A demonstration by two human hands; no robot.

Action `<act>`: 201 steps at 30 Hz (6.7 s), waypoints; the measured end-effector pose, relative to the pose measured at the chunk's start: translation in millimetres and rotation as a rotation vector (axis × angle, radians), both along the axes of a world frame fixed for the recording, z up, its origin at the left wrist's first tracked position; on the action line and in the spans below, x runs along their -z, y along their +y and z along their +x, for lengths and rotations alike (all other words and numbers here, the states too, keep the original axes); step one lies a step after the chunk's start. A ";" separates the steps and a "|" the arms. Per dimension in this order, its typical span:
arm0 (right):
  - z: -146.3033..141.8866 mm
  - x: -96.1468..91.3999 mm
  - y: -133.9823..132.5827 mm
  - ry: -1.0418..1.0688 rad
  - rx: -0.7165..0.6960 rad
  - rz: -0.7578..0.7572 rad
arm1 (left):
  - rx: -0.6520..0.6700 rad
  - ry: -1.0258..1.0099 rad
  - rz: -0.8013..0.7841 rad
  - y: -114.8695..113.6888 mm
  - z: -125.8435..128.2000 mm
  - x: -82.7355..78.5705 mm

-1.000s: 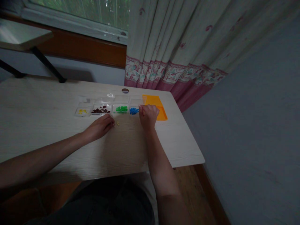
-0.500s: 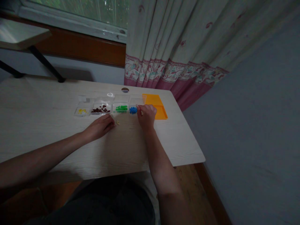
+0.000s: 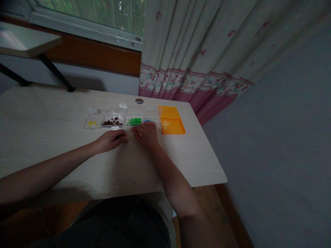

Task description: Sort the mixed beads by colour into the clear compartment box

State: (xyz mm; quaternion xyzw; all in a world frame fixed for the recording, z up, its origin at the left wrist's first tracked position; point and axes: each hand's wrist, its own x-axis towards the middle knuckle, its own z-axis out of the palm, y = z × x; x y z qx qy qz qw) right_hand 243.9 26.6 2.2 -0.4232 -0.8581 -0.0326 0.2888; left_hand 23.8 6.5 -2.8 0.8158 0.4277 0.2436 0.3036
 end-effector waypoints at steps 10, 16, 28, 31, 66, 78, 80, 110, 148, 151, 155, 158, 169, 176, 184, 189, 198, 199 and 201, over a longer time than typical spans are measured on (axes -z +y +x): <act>-10.1 -4.1 -10.9 -0.054 -0.178 -0.017 | -0.059 -0.455 -0.395 8.4 -2.1 4.4; -11.4 -2.1 -10.5 -0.050 -0.194 0.007 | -0.162 -0.669 -0.457 6.9 1.4 1.8; -21.2 5.0 -9.5 -0.090 -0.199 0.051 | -0.124 -0.609 -0.417 10.1 1.1 10.9; -22.8 4.5 -11.0 -0.093 -0.189 0.066 | -0.129 -0.594 -0.409 10.8 1.3 13.2; -29.2 2.9 -14.7 -0.002 -0.155 0.002 | -0.121 -0.468 -0.177 4.2 4.7 15.6; -23.4 8.3 -3.6 0.118 -0.204 -0.087 | -0.181 -0.279 -0.031 -1.1 3.0 11.8; -14.1 6.1 1.7 0.164 -0.182 -0.086 | -0.168 -0.279 -0.022 -1.3 2.4 10.4; -4.5 3.3 0.9 0.190 -0.175 -0.090 | -0.078 -0.289 -0.110 -0.5 0.7 2.9; 49.4 -9.4 24.4 0.185 0.559 -0.001 | -0.115 -0.414 -0.119 2.7 -0.5 16.9; 62.2 -10.3 27.7 0.168 0.749 -0.069 | -0.126 -0.351 -0.071 1.2 -0.8 16.8; 69.3 -8.1 28.6 0.111 0.853 -0.121 | -0.123 -0.324 -0.034 1.5 0.0 19.1; 72.2 -4.8 29.7 0.068 0.891 -0.129 | -0.120 -0.290 -0.010 0.9 0.0 17.8; 64.7 -4.2 30.6 0.172 0.812 -0.057 | -0.010 -0.032 0.191 -3.2 0.9 5.9; 41.7 -1.3 22.8 0.111 0.580 -0.012 | 0.043 0.029 0.234 -5.7 2.3 9.2; 32.9 -2.9 18.2 0.128 0.461 -0.027 | 0.012 0.041 0.207 -6.7 3.3 6.2; 33.1 -2.2 18.7 0.124 0.445 -0.006 | 0.024 0.039 0.217 -5.0 2.5 7.7; 29.9 -4.0 17.6 0.109 0.386 -0.018 | 0.026 0.060 0.218 -5.9 2.4 8.0; 29.6 -3.8 17.6 0.114 0.372 -0.015 | 0.015 0.056 0.204 -6.2 2.2 8.3; 29.1 -2.8 18.0 0.127 0.336 -0.004 | -0.018 0.026 0.155 -6.2 1.5 9.4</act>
